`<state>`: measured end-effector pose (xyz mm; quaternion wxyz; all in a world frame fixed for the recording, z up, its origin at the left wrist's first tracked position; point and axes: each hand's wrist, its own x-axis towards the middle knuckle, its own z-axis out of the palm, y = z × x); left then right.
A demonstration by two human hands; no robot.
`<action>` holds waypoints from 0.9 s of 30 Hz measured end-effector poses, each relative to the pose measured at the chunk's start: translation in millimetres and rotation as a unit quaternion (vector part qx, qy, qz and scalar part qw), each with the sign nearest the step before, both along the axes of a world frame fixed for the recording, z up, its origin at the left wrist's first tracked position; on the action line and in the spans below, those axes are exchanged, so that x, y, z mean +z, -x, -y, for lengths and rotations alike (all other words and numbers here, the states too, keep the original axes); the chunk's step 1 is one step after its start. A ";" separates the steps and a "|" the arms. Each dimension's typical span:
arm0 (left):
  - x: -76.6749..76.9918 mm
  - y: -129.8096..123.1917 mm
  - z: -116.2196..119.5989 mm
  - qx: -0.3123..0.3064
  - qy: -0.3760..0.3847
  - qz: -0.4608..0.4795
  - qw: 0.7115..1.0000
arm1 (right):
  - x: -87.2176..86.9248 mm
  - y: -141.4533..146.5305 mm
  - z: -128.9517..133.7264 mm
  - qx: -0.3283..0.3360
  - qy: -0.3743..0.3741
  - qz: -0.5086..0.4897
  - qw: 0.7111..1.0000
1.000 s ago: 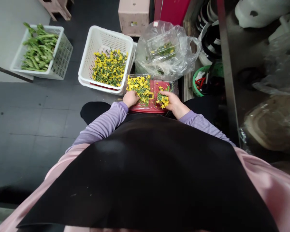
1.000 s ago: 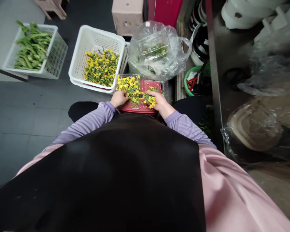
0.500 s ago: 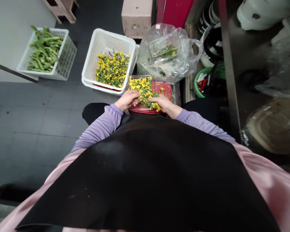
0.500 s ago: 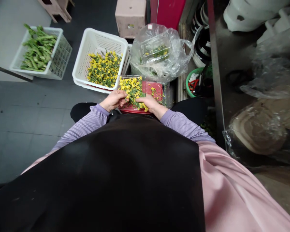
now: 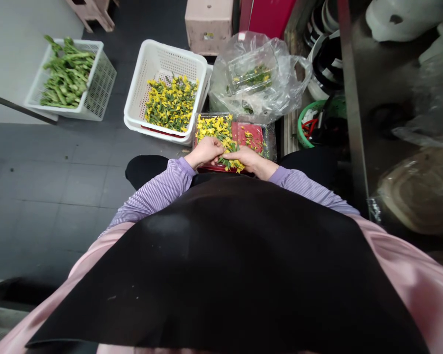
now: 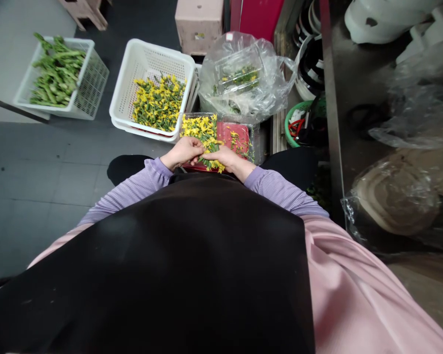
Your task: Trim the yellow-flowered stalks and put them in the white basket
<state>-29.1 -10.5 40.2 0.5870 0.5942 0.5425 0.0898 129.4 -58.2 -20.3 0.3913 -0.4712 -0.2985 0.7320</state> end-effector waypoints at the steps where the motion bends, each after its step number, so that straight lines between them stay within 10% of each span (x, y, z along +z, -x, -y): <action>1: -1.3 -0.4 0.7 0.002 0.000 0.003 1.000 | -0.2 0.3 -0.4 -0.005 -0.004 0.009 1.000; 12: -14.1 25.5 0.1 0.017 0.065 0.106 0.992 | 4.4 -5.9 -4.1 -0.117 0.094 -0.016 0.989; 27: -32.3 24.6 -2.9 -0.030 -0.025 -0.009 0.999 | 11.9 -6.7 -1.8 -0.039 0.152 -0.082 0.984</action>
